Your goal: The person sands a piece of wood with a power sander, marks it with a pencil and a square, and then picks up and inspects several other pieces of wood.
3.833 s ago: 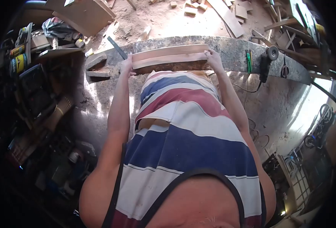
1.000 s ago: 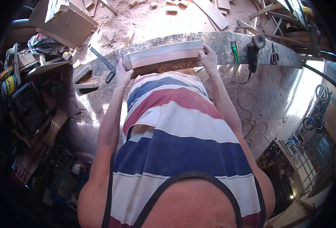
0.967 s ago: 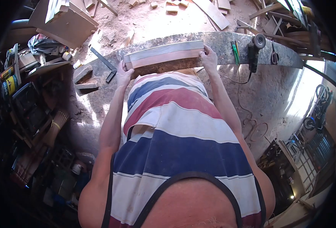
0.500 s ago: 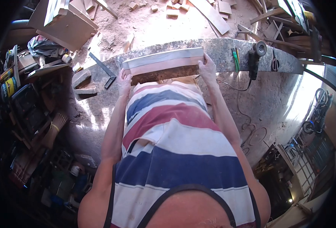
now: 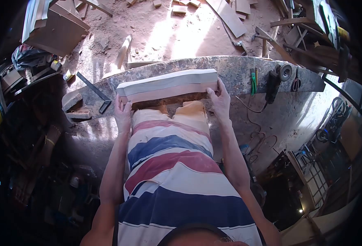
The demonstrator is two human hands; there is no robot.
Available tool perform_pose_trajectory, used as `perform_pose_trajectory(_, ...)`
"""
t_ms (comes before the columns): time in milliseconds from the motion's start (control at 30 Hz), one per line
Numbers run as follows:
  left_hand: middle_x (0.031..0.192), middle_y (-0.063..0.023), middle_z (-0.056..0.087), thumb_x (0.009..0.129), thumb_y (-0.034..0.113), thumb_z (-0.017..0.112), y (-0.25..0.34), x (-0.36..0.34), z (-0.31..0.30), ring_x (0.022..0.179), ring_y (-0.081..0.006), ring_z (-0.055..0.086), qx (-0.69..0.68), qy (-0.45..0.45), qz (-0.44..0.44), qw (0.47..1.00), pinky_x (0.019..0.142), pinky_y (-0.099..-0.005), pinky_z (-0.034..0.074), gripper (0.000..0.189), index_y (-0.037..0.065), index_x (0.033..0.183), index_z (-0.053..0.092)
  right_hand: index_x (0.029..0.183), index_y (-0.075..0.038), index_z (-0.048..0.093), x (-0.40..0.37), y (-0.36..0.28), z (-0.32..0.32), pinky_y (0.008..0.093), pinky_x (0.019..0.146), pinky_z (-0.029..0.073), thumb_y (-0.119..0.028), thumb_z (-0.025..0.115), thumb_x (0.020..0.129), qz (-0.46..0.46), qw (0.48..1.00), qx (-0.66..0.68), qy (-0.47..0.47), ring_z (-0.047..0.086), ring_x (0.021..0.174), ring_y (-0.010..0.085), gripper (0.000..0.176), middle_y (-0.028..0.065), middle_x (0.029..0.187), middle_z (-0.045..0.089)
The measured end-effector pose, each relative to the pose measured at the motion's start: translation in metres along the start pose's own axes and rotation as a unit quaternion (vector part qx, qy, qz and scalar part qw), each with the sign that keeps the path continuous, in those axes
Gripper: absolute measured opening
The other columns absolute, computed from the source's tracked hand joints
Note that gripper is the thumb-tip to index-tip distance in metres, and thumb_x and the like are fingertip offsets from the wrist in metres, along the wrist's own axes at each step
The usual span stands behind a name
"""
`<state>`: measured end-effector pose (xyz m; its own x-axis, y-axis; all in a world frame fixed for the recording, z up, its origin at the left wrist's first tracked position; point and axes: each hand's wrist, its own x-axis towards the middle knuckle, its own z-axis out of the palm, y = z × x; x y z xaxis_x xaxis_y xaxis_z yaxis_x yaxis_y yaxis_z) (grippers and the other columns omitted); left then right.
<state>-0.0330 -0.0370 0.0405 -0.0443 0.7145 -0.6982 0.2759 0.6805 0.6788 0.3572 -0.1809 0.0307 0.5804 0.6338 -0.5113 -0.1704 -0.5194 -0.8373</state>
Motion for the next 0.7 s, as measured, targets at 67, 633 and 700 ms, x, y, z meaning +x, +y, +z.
perform_pose_trajectory(67, 0.177, -0.0218, 0.041, 0.107, 0.021, 0.073, -0.006, 0.005, -0.003, 0.157, -0.0282, 0.049, 0.017, 0.003, 0.000, 1.000, 0.114, -0.0382, 0.052, 0.088, 0.004, 0.178, 0.025, 0.164, 0.006, 0.050, 0.003, -0.004, -0.001, 0.0359, 0.113, 0.056, -0.005, 0.077, 0.105, 0.026, 1.000, 0.004, -0.006, 0.068, 0.133, 0.0209, 0.066, 0.0175, 0.152, 0.068)
perform_pose_trajectory(633, 0.163, -0.0164, 0.057, 0.117, 0.037, 0.061, 0.012, 0.012, 0.006, 0.139, -0.0233, 0.061, 0.028, 0.078, -0.038, 0.996, 0.111, -0.0420, 0.054, 0.062, 0.002, 0.167, 0.051, 0.157, 0.000, 0.061, 0.006, -0.021, -0.004, 0.0395, 0.101, 0.059, -0.012, 0.076, 0.103, -0.043, 0.982, -0.185, 0.014, 0.077, 0.119, 0.0251, 0.057, 0.0222, 0.131, 0.079)
perform_pose_trajectory(700, 0.164, -0.0224, 0.056, 0.116, 0.038, 0.060, -0.003, 0.019, 0.001, 0.141, -0.0321, 0.063, 0.054, 0.068, 0.020, 0.996, 0.114, -0.0424, 0.053, 0.065, -0.002, 0.166, 0.050, 0.156, -0.001, 0.062, 0.005, -0.014, -0.005, 0.0391, 0.102, 0.059, -0.012, 0.075, 0.103, -0.040, 0.986, -0.159, 0.017, 0.077, 0.119, 0.0252, 0.056, 0.0218, 0.130, 0.080)
